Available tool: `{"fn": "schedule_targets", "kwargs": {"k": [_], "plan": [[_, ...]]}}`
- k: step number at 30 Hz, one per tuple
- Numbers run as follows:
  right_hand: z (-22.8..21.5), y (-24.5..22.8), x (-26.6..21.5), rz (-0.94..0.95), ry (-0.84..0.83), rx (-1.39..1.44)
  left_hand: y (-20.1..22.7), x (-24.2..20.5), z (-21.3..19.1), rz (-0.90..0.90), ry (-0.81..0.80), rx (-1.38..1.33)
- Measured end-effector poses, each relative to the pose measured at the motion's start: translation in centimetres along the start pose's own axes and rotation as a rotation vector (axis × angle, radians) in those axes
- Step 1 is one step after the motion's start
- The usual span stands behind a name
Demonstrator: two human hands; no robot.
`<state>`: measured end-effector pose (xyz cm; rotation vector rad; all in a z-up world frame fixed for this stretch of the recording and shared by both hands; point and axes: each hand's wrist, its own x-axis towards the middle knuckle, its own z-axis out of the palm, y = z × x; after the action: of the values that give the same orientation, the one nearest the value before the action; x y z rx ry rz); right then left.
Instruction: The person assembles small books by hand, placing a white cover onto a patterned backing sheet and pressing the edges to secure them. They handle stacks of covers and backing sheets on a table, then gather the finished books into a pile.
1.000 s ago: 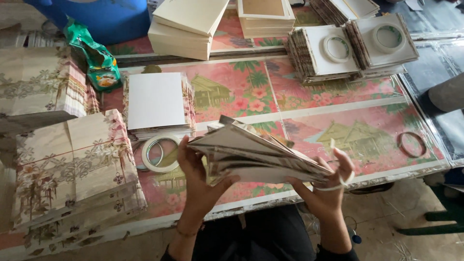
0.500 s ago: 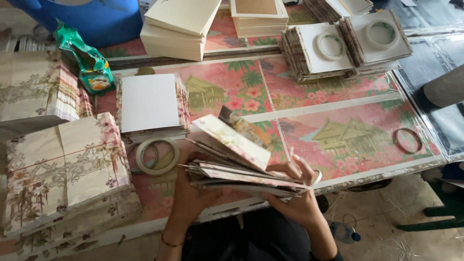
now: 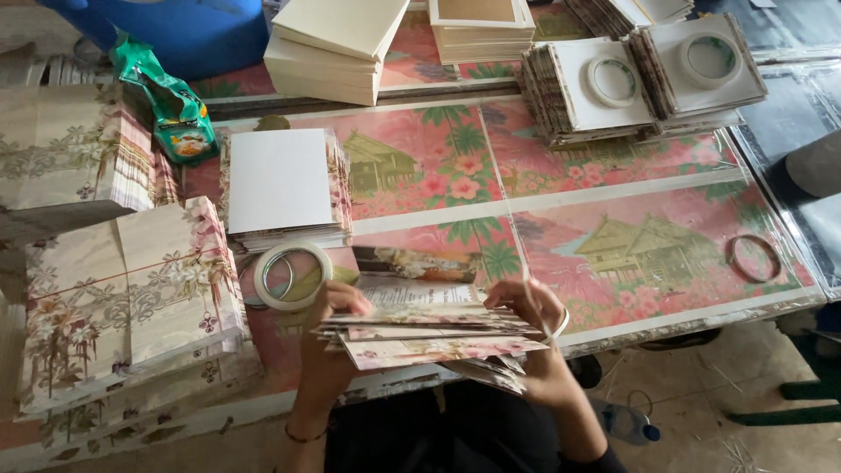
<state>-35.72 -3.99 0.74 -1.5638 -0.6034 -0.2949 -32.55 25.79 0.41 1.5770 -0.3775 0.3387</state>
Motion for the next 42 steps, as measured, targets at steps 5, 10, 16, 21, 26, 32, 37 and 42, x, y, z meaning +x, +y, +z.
{"fn": "schedule_targets", "kwargs": {"k": [5, 10, 16, 21, 26, 32, 37, 42], "plan": [[-2.9, -1.4, 1.2, 0.058, -0.071, -0.044, 0.6, 0.7, 0.7, 0.096, -0.021, 0.028], [-2.0, -9.0, 6.6, -0.317, -0.007, -0.785, 1.8, 2.2, 1.1, 0.031, -0.07, 0.184], [3.9, -11.5, 10.2, -0.14, -0.372, -1.175, 0.6, 2.5, 1.1, -0.022, -0.15, 0.109], [5.0, -9.8, 10.8, -0.165, -0.271, -1.282, -0.7, 1.8, 1.5, -0.234, -0.108, -0.038], [4.7, -9.4, 10.1, -0.101, -0.258, -1.317, -0.6, 1.7, 1.7, 0.014, -0.167, 0.177], [3.9, -8.9, 10.2, -0.195, -0.311, -1.297, -0.7, 1.3, 2.2, 0.11, -0.176, 0.194], [0.9, -7.4, 9.6, -0.254, -0.124, -1.2, 2.1, 2.8, 2.5, 0.243, 0.146, 0.378], [-2.4, -5.7, 5.5, 0.334, 0.477, -0.522, 4.9, 2.9, 0.7, -0.163, 0.112, 0.109]]}}
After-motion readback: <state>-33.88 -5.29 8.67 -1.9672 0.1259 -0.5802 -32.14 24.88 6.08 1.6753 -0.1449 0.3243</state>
